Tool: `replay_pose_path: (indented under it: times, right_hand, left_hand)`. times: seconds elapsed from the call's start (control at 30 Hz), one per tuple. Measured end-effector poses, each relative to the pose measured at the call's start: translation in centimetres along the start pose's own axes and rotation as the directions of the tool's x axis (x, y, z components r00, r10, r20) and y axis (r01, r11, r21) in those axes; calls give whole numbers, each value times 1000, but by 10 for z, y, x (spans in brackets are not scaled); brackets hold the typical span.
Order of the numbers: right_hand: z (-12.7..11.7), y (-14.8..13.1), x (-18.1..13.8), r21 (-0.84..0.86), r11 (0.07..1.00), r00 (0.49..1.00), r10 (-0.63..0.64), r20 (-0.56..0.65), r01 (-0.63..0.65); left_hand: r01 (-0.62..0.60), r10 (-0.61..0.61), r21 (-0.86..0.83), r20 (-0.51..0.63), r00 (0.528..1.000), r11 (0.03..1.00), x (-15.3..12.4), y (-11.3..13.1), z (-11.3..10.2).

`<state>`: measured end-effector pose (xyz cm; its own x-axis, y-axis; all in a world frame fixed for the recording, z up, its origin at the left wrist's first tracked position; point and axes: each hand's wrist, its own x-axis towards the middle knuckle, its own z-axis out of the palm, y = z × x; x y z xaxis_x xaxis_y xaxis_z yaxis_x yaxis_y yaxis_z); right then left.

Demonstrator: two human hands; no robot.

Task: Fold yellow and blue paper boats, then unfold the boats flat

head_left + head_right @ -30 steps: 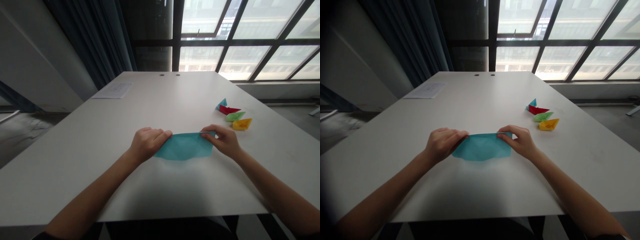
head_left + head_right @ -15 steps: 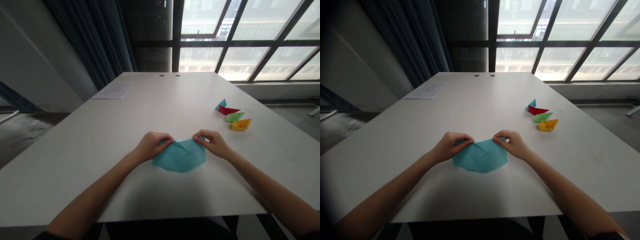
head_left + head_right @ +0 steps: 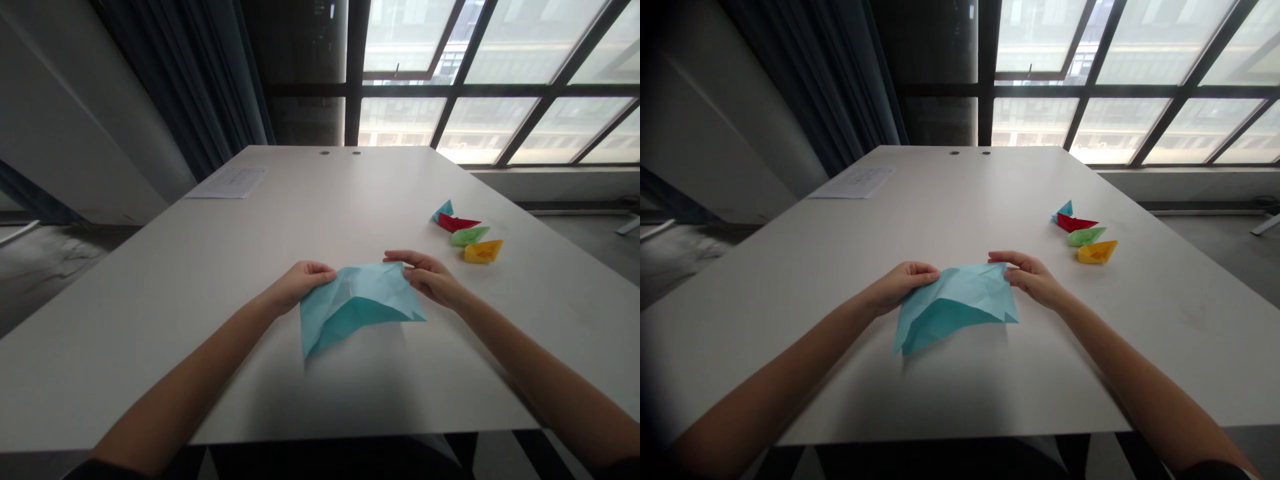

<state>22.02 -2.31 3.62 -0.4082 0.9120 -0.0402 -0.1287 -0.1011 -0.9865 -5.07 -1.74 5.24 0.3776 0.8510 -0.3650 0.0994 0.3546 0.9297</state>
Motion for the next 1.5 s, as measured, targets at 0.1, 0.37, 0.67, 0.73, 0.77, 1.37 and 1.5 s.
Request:
replay_pose_path:
  times: [0.1,0.37,0.67,0.73,0.77,1.37,1.5]
  right_hand:
    - [-4,3,1,-15,998,992,57,115,-55]
    - [-12,6,-1,-22,996,976,87,201,-84]
    - [-12,5,2,142,984,987,91,129,-109]
    - [-11,6,2,146,983,990,99,104,-113]
    - [-11,6,2,138,983,989,111,100,-124]
    - [-9,19,11,-49,996,950,62,-307,-81]
    - [-7,18,11,-59,994,939,69,-337,-94]
  left_hand:
    - [104,-102,-92,28,994,990,5,-8,0]
    - [188,-183,-200,46,982,962,9,-14,2]
    - [172,-137,-271,144,980,947,19,-32,-5]
    - [167,-130,-269,151,980,948,16,-30,-3]
    - [163,-126,-265,152,980,950,14,-28,-2]
    - [88,-32,-405,144,989,910,4,-11,1]
    - [-30,25,-164,-37,999,986,10,-20,3]
